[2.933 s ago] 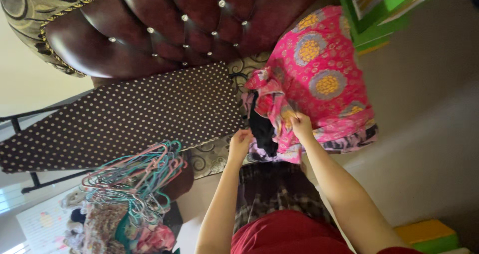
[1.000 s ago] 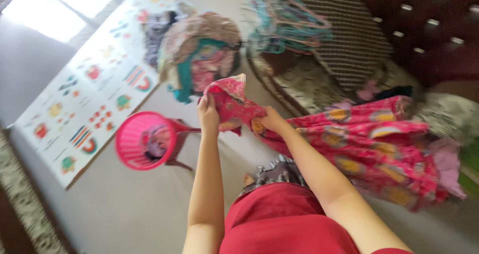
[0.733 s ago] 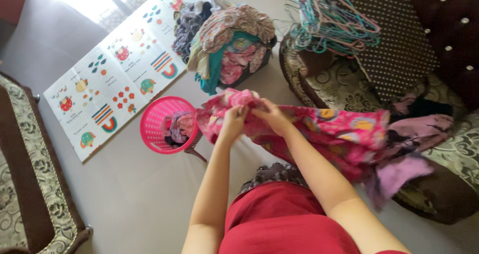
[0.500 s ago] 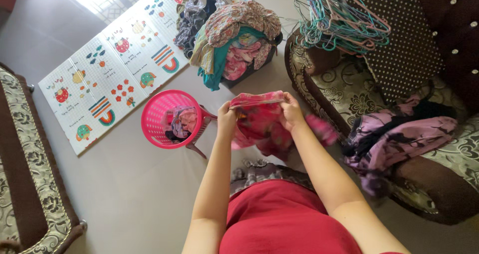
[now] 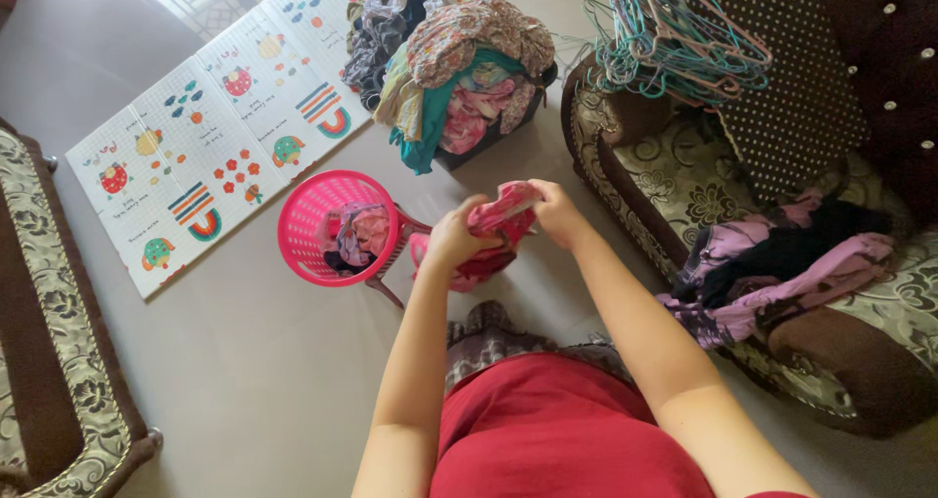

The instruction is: The person sorts various items of clothing from several piles, placing them into a pink plastic basket and onto a nearby surface.

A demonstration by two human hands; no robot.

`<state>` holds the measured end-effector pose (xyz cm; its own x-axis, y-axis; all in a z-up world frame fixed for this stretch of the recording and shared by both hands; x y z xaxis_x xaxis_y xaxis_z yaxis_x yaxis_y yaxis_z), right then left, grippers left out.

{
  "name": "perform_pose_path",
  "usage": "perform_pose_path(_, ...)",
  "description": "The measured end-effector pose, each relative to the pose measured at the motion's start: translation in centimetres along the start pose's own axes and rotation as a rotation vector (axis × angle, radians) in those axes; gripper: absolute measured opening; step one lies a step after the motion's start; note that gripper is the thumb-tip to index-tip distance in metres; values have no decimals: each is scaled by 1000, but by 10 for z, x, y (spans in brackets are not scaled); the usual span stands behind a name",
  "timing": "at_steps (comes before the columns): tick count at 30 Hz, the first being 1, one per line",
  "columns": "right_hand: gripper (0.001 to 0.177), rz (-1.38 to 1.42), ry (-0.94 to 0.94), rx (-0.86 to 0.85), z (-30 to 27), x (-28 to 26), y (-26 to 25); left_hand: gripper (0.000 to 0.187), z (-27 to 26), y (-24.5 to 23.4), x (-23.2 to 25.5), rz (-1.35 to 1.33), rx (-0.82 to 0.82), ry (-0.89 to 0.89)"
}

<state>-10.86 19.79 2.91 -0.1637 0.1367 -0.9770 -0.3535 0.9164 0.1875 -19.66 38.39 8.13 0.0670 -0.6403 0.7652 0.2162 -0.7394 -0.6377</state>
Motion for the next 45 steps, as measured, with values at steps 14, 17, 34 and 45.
perform_pose_path(14, 41, -785, -83, 1, -15, -44, 20, 39, 0, -14, 10, -457, 30, -198)
perform_pose_path(17, 45, -114, 241, -123, -10, -19, 15, 42, -7, -19, 8, 49, -74, -187)
perform_pose_path(34, 25, -759, -182, 375, -26, -62, -14, 29, 1, 31, -15, -958, -193, -576)
perform_pose_path(45, 27, -258, 106, -56, -36, 28, 34, 47, 2, 37, -3, -1299, -76, -574)
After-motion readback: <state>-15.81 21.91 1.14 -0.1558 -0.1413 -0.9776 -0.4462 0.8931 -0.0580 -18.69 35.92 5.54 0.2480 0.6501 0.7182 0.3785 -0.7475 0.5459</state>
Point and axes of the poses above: each hand's wrist, its own z-axis towards the middle knuckle, its own y-axis out of the palm, x = y × z, the point moved 7 cm from there along z, towards the middle knuckle, and after that the axes turned 10 degrees about x, right-handed, at the moved point
